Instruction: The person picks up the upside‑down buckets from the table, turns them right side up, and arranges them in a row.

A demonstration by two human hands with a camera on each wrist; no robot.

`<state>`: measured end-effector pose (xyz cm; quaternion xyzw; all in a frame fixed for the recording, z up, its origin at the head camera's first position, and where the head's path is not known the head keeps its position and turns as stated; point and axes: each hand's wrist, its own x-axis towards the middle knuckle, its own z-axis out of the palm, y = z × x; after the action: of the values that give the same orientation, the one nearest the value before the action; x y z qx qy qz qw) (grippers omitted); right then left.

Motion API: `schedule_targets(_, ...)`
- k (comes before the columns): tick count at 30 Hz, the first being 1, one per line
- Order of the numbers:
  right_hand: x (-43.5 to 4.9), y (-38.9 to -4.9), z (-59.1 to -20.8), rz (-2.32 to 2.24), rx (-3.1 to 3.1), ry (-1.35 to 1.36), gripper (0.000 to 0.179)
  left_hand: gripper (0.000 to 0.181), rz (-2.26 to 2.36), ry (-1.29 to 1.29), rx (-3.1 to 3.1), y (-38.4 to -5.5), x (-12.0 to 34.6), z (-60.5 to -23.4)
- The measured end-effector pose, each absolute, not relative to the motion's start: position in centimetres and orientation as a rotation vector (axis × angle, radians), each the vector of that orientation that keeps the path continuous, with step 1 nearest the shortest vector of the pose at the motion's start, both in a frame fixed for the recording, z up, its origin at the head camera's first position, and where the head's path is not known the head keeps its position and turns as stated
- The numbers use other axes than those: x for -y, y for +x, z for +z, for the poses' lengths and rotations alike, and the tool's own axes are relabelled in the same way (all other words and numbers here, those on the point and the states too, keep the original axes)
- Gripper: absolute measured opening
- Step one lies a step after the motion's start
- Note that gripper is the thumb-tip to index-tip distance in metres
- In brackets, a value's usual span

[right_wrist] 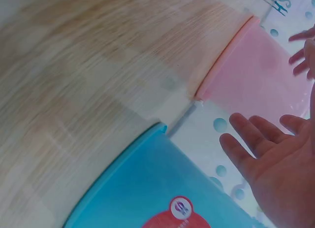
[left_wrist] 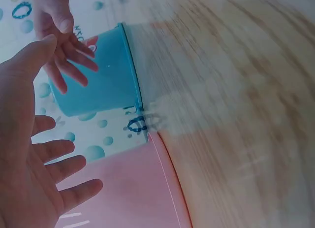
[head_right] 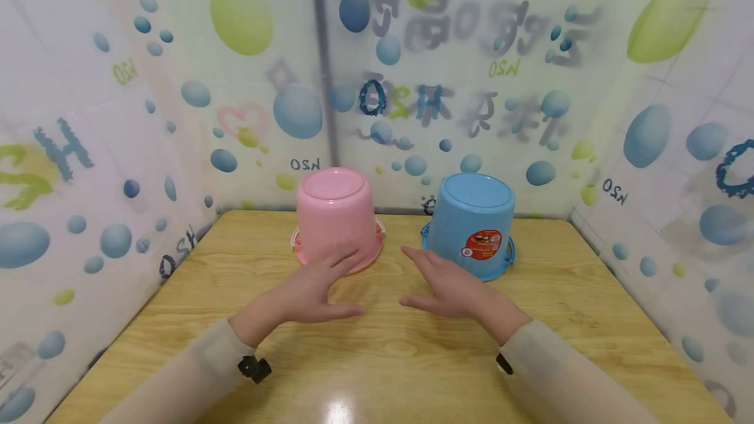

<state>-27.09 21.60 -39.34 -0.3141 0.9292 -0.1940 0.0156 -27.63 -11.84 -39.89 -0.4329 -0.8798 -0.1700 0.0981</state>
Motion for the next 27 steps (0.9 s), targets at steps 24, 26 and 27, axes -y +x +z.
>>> schedule_targets(24,-17.4,-34.5,-41.3,-0.72,-2.736,-0.691,0.108,0.097,-0.757,-0.834,2.906,-30.0,22.1,-41.8)
schedule_targets(26,-17.1,-35.0,-41.4,-0.723,-2.73,-0.683,0.109,0.1,-0.76,-0.784,2.948,-30.7,22.6,-41.9)
schedule_targets(27,-16.9,-35.2,-41.5,-0.729,-2.723,-0.678,0.11,0.102,-0.77,-0.766,2.968,-31.1,22.8,-41.9)
